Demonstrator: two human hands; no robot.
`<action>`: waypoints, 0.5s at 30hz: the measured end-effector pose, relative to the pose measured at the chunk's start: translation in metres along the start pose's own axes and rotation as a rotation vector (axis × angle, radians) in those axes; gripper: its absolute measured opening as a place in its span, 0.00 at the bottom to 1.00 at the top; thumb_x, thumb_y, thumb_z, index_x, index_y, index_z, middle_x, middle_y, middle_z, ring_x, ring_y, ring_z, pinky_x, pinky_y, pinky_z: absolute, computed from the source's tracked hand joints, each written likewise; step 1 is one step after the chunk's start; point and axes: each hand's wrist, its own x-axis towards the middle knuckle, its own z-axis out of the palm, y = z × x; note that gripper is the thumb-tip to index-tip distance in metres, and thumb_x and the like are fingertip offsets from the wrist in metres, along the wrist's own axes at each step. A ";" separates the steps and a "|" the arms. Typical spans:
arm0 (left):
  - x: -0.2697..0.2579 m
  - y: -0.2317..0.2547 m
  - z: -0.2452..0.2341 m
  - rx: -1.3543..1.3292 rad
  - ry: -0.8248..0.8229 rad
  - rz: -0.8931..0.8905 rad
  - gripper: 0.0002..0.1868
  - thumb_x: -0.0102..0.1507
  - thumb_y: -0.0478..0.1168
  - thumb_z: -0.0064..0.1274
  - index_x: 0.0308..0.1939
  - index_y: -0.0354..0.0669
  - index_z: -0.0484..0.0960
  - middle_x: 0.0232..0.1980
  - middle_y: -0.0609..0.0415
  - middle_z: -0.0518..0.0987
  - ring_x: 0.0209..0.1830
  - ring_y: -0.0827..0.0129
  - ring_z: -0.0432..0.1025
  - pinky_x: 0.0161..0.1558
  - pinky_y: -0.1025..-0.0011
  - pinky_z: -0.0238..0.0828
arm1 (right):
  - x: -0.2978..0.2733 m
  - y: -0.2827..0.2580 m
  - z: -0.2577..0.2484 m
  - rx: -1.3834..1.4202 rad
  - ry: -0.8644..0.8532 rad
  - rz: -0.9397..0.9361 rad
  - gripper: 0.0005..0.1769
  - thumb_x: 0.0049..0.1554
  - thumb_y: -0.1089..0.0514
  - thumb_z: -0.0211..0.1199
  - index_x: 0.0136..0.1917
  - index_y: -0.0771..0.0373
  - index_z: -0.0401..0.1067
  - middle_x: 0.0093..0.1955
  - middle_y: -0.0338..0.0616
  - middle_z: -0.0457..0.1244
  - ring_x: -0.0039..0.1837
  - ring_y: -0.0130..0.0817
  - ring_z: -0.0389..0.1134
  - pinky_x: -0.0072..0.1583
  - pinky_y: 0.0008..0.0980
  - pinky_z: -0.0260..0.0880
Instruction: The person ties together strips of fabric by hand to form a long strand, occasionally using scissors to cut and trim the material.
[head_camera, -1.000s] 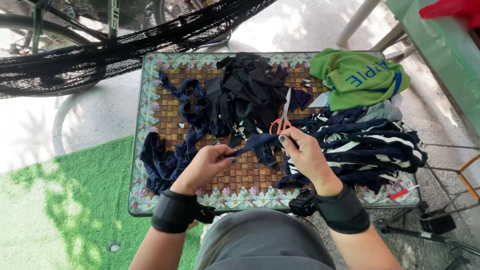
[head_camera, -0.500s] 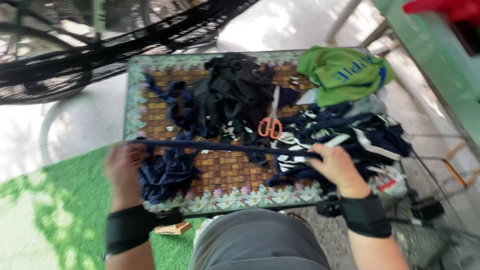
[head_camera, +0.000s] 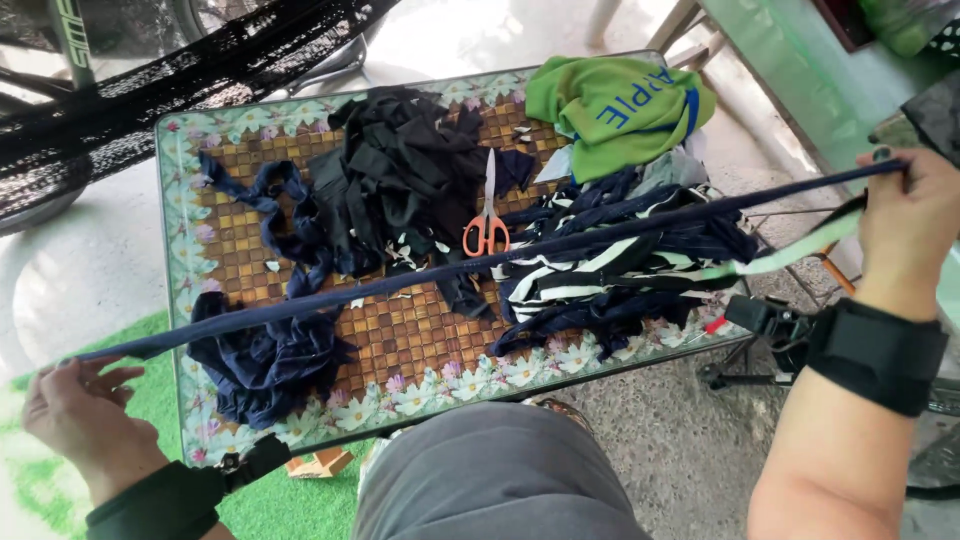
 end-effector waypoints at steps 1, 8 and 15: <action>-0.007 0.007 0.013 0.001 0.000 -0.002 0.13 0.74 0.31 0.36 0.34 0.38 0.68 0.35 0.43 0.79 0.25 0.66 0.73 0.26 0.74 0.65 | 0.002 -0.011 0.001 -0.001 -0.002 0.000 0.07 0.70 0.60 0.60 0.54 0.63 0.77 0.43 0.48 0.68 0.45 0.52 0.68 0.46 0.42 0.63; -0.060 0.064 0.110 0.527 -0.510 -0.099 0.10 0.68 0.36 0.48 0.50 0.37 0.81 0.42 0.50 0.84 0.38 0.69 0.76 0.40 0.71 0.69 | -0.031 -0.155 0.044 -0.467 -0.568 -0.233 0.41 0.43 0.53 0.81 0.69 0.62 0.72 0.56 0.56 0.68 0.59 0.53 0.69 0.59 0.46 0.68; -0.126 0.100 0.206 0.719 -1.074 0.178 0.10 0.62 0.42 0.55 0.46 0.46 0.82 0.35 0.45 0.81 0.36 0.50 0.77 0.36 0.59 0.74 | -0.138 -0.321 0.130 0.517 -0.920 -0.695 0.29 0.52 0.57 0.72 0.65 0.62 0.70 0.61 0.51 0.67 0.65 0.47 0.67 0.66 0.40 0.65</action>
